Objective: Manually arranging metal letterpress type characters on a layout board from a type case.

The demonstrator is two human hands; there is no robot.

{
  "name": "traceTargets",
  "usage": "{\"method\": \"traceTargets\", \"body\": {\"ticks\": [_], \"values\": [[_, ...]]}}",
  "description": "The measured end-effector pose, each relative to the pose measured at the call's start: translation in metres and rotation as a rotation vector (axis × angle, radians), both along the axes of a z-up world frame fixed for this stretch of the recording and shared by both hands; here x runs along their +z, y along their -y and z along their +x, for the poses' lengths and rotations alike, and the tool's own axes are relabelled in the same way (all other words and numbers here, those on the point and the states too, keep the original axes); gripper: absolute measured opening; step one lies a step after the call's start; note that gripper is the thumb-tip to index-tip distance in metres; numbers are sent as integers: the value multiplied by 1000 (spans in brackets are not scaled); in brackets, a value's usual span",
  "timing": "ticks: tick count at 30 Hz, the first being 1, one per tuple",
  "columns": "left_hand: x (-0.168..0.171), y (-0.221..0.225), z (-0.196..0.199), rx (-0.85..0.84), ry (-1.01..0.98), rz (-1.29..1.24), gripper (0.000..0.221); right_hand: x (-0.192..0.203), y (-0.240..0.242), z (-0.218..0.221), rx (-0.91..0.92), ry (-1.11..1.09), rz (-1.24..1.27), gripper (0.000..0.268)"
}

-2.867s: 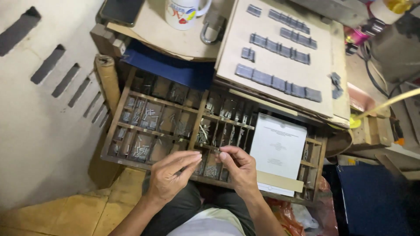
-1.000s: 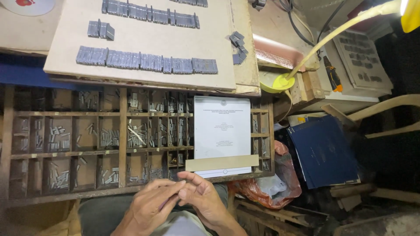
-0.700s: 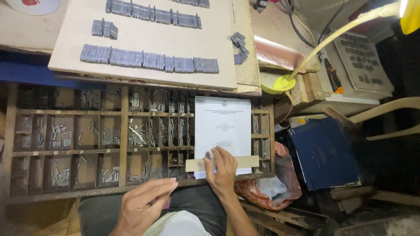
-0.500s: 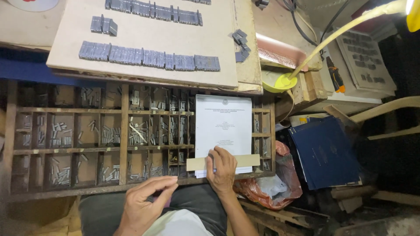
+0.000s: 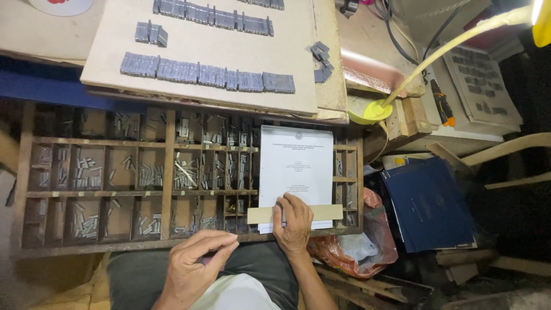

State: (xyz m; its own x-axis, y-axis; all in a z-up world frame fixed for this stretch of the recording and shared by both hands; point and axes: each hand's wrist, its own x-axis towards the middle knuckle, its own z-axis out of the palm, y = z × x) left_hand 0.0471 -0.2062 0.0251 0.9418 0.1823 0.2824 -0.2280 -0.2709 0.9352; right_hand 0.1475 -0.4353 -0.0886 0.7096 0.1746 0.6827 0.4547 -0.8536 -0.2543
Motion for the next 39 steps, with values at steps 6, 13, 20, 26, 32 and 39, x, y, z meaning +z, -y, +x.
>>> {"method": "traceTargets", "body": {"ticks": [6,13,20,26,32,39], "values": [[-15,-1,-4,-1,-178,-64,37,-1,0,0,-8,8,1,19],[-22,-2,-5,-11,-202,-61,45,0,-1,0,-11,-3,11,19],[-21,-2,-5,-18,-213,-96,47,-1,-1,0,-19,33,-2,19],[9,3,-1,26,-32,-124,35,-4,2,0,5,34,-9,17],[14,-1,-3,-41,4,-161,37,-7,-2,-3,-22,17,7,18],[18,-3,-3,-48,58,-128,39,-8,-1,-4,-26,0,4,19]]}}
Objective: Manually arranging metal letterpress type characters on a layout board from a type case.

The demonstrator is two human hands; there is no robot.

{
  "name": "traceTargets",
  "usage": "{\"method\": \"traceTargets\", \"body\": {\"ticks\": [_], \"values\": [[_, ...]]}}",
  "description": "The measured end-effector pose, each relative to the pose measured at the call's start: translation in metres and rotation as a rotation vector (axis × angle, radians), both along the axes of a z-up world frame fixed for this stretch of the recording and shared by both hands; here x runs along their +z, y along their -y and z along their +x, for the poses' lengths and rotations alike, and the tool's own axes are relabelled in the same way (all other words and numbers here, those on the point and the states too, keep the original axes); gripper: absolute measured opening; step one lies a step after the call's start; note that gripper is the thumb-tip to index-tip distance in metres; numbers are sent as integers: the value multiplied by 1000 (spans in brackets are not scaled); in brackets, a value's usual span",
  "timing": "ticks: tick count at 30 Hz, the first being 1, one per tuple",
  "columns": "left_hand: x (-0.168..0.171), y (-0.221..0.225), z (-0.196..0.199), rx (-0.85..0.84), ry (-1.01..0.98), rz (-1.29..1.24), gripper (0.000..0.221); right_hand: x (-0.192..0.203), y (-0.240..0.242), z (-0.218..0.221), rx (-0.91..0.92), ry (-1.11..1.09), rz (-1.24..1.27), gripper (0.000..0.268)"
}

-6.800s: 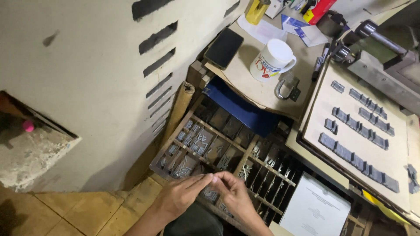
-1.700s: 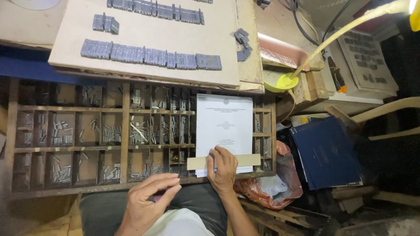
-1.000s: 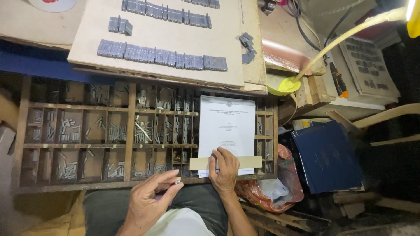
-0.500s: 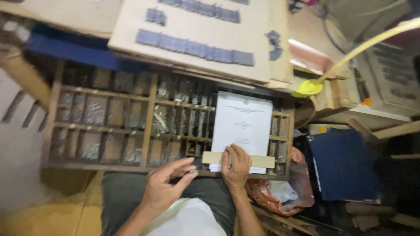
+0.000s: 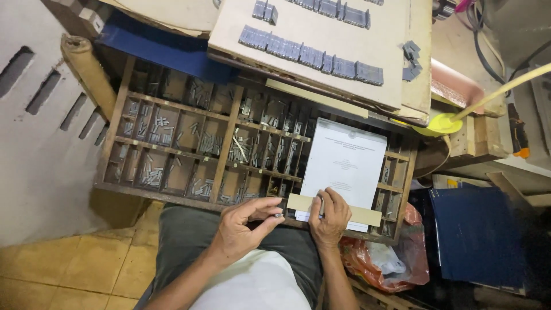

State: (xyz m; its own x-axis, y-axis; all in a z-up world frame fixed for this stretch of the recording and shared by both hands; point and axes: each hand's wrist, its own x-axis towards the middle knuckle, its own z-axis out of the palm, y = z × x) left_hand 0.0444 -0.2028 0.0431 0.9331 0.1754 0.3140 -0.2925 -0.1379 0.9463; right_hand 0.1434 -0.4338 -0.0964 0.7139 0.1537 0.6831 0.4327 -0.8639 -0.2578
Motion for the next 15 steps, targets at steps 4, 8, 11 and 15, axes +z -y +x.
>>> {"method": "traceTargets", "body": {"ticks": [4,8,11,15], "values": [[1,0,0,3,-13,-17,38,0,0,0,4,15,2,19],[0,0,0,-1,-34,-38,37,0,0,-1,-2,-21,13,20],[6,0,0,3,-32,-29,37,1,-1,-1,-1,1,1,19],[5,0,0,3,7,-31,38,1,-1,-2,-12,-16,6,19]]}}
